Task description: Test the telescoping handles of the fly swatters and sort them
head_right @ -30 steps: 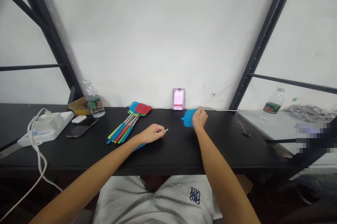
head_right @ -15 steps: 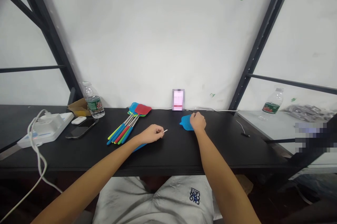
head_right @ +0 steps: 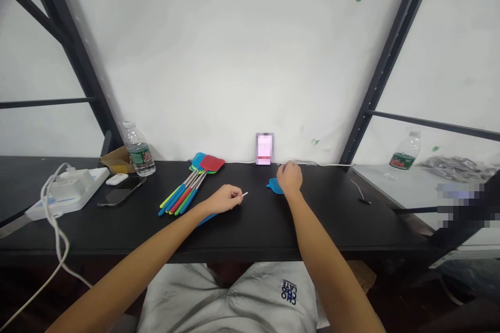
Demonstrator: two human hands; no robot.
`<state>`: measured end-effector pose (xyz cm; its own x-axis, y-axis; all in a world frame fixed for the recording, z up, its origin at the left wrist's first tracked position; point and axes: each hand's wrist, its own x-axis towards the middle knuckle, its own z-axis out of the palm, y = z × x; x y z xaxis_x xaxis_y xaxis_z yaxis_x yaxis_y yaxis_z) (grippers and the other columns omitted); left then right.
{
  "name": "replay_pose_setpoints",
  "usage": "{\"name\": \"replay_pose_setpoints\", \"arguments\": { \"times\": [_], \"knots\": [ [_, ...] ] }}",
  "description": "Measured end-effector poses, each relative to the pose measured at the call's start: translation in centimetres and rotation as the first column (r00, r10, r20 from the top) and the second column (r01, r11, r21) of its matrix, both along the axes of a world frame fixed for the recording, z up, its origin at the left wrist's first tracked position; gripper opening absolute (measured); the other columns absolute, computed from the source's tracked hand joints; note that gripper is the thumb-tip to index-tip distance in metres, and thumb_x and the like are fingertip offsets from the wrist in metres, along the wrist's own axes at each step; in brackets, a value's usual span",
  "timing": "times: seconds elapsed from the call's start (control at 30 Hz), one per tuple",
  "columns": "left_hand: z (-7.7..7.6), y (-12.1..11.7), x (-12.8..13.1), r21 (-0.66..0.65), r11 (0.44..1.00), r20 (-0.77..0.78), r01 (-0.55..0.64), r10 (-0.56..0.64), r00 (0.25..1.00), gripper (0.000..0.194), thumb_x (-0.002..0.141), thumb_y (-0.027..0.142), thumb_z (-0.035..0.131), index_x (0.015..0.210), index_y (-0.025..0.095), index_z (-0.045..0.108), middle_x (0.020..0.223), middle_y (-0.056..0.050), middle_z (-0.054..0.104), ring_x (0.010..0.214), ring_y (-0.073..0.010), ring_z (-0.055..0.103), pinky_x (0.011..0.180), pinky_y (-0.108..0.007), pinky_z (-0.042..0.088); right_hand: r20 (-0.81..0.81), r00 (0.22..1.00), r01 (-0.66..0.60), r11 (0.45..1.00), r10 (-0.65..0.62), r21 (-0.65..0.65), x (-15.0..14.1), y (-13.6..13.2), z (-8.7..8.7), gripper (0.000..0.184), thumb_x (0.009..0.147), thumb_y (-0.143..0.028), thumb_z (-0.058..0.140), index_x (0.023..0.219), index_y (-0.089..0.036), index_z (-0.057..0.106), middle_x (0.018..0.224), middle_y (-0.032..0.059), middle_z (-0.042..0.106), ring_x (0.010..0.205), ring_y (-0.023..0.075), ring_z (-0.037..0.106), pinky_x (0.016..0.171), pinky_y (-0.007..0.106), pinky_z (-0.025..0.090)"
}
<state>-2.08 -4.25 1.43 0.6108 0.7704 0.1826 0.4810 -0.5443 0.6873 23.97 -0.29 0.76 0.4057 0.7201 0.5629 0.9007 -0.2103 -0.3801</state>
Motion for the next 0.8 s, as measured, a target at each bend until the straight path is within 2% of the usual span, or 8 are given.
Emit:
{"name": "replay_pose_setpoints", "arguments": {
  "times": [0.07, 0.17, 0.27, 0.37, 0.47, 0.63, 0.8],
  "knots": [
    [-0.1, 0.3, -0.1, 0.037, 0.998, 0.008, -0.054, 0.053, 0.999, 0.020, 0.075, 0.028, 0.050, 0.062, 0.016, 0.058, 0.055, 0.001, 0.054, 0.055, -0.0108, 0.047, 0.054, -0.023, 0.031, 0.068, 0.990, -0.128, 0.991, 0.124, 0.050, -1.3, -0.4, 0.3, 0.030, 0.097, -0.031, 0.034, 0.091, -0.015, 0.059, 0.094, 0.0115, 0.061, 0.089, 0.0223, 0.056, 0.076, 0.031, 0.038],
    [-0.4, 0.9, -0.4, 0.101, 0.986, 0.011, -0.131, 0.130, 0.991, 0.020, 0.074, 0.028, 0.051, 0.061, 0.016, 0.059, 0.056, 0.001, 0.056, 0.057, -0.0113, 0.049, 0.055, -0.023, 0.032, 0.192, 0.935, -0.311, 0.950, 0.299, 0.039, -4.0, -1.1, 0.2, 0.026, 0.097, -0.032, 0.037, 0.092, -0.018, 0.058, 0.093, 0.0079, 0.062, 0.086, 0.0198, 0.055, 0.075, 0.029, 0.037],
    [-0.6, 1.6, -0.8, 0.178, 0.966, -0.003, -0.188, 0.191, 0.982, 0.021, 0.075, 0.029, 0.052, 0.061, 0.016, 0.061, 0.057, 0.000, 0.057, 0.057, -0.0119, 0.050, 0.056, -0.024, 0.032, 0.317, 0.832, -0.457, 0.886, 0.456, -0.076, -6.8, -2.0, -0.1, 0.018, 0.095, -0.027, 0.043, 0.097, -0.019, 0.058, 0.098, 0.0076, 0.062, 0.090, 0.0197, 0.055, 0.073, 0.028, 0.037],
    [-0.8, 2.1, -1.1, 0.245, 0.941, -0.041, -0.232, 0.250, 0.967, 0.023, 0.077, 0.031, 0.053, 0.061, 0.016, 0.062, 0.057, -0.001, 0.059, 0.057, -0.0127, 0.051, 0.055, -0.025, 0.030, 0.411, 0.681, -0.566, 0.792, 0.606, -0.229, -8.8, -2.8, -0.5, 0.016, 0.095, -0.026, 0.045, 0.099, -0.019, 0.058, 0.103, 0.0090, 0.061, 0.093, 0.0201, 0.055, 0.073, 0.027, 0.037],
    [-0.7, 2.3, -1.3, 0.273, 0.929, -0.079, -0.249, 0.280, 0.957, 0.023, 0.077, 0.030, 0.053, 0.061, 0.016, 0.062, 0.058, -0.002, 0.060, 0.057, -0.0135, 0.051, 0.054, -0.025, 0.029, 0.456, 0.590, -0.609, 0.738, 0.666, -0.290, -9.8, -3.4, -0.7, 0.015, 0.095, -0.027, 0.046, 0.098, -0.018, 0.058, 0.101, 0.0086, 0.061, 0.093, 0.0202, 0.056, 0.074, 0.028, 0.038],
    [-0.6, 2.2, -1.3, 0.275, 0.934, -0.086, -0.227, 0.259, 0.962, 0.023, 0.077, 0.030, 0.053, 0.061, 0.017, 0.062, 0.060, -0.003, 0.062, 0.059, -0.0141, 0.052, 0.055, -0.025, 0.030, 0.474, 0.575, -0.591, 0.739, 0.667, -0.322, -10.0, -3.6, -0.6, 0.015, 0.095, -0.025, 0.048, 0.101, -0.017, 0.059, 0.101, 0.0091, 0.060, 0.092, 0.0195, 0.056, 0.071, 0.027, 0.037],
    [-1.1, 2.4, -1.2, 0.286, 0.938, -0.057, -0.195, 0.220, 0.974, 0.025, 0.078, 0.031, 0.051, 0.059, 0.017, 0.058, 0.058, -0.001, 0.058, 0.056, -0.0127, 0.050, 0.056, -0.025, 0.030, 0.481, 0.523, -0.597, 0.705, 0.704, -0.383, -9.8, -3.4, -0.6, 0.021, 0.097, -0.022, 0.043, 0.096, -0.019, 0.064, 0.098, 0.0075, 0.061, 0.086, 0.0177, 0.056, 0.069, 0.027, 0.037]
  ]
}}
